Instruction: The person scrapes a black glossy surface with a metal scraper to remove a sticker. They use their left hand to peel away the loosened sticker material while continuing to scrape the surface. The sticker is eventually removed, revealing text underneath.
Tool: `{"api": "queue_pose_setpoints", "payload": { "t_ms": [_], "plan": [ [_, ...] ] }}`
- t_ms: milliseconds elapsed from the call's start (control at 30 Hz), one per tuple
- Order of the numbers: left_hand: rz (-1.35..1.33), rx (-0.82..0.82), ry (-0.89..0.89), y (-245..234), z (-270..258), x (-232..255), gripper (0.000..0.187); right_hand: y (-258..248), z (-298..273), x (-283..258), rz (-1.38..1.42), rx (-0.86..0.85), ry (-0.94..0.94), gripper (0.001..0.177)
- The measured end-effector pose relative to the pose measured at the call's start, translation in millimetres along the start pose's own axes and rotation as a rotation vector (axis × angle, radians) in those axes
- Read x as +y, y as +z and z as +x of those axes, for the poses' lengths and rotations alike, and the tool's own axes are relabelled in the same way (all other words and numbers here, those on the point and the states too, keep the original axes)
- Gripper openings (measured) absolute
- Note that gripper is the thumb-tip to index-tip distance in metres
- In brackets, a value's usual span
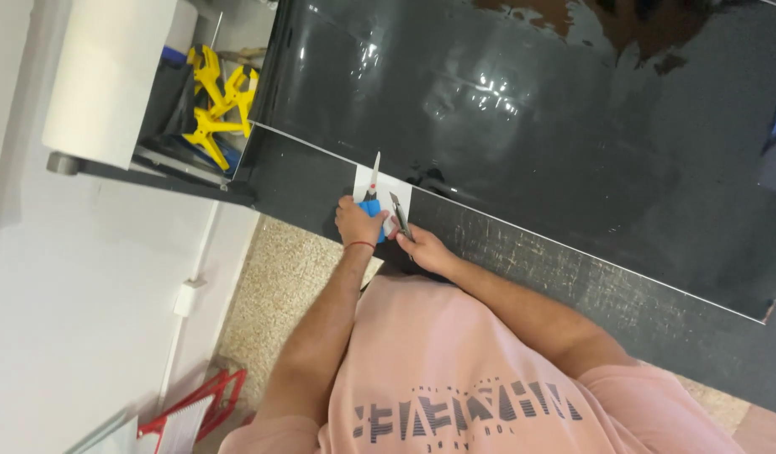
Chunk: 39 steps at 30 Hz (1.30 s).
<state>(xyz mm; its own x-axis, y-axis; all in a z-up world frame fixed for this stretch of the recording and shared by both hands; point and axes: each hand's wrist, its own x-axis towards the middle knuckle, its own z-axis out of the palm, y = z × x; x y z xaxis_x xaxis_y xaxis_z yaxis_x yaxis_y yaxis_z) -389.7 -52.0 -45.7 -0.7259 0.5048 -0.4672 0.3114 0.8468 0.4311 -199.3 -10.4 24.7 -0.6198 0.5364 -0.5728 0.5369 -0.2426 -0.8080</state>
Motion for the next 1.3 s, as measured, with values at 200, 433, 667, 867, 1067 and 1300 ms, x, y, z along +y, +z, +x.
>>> {"api": "queue_pose_setpoints", "payload": {
  "t_ms": [200,433,667,867,1067,1300],
  "plan": [
    [-0.033,0.093,-0.014,-20,-29,20,0.096,-30,-19,-22,-0.145,-0.045,-0.040,0.063],
    [-0.088,0.044,-0.056,8,-4,0,0.101,-26,-9,0,-0.245,-0.167,-0.112,0.071],
    [-0.032,0.060,-0.164,-23,-53,1,0.105,-34,-18,20,-0.781,-0.321,-0.474,0.059],
    [-0.379,0.193,-0.302,-19,-86,-33,0.130,-34,-24,23,-0.724,-0.573,-0.574,0.049],
    [-0.658,0.051,-0.435,19,-67,-116,0.106,-49,-30,18,-0.432,-0.531,-0.536,0.051],
    [-1.107,-0.222,-0.545,6,-93,-135,0.081,-127,-28,64,-0.333,-0.009,-0.391,0.040]
  ]
}}
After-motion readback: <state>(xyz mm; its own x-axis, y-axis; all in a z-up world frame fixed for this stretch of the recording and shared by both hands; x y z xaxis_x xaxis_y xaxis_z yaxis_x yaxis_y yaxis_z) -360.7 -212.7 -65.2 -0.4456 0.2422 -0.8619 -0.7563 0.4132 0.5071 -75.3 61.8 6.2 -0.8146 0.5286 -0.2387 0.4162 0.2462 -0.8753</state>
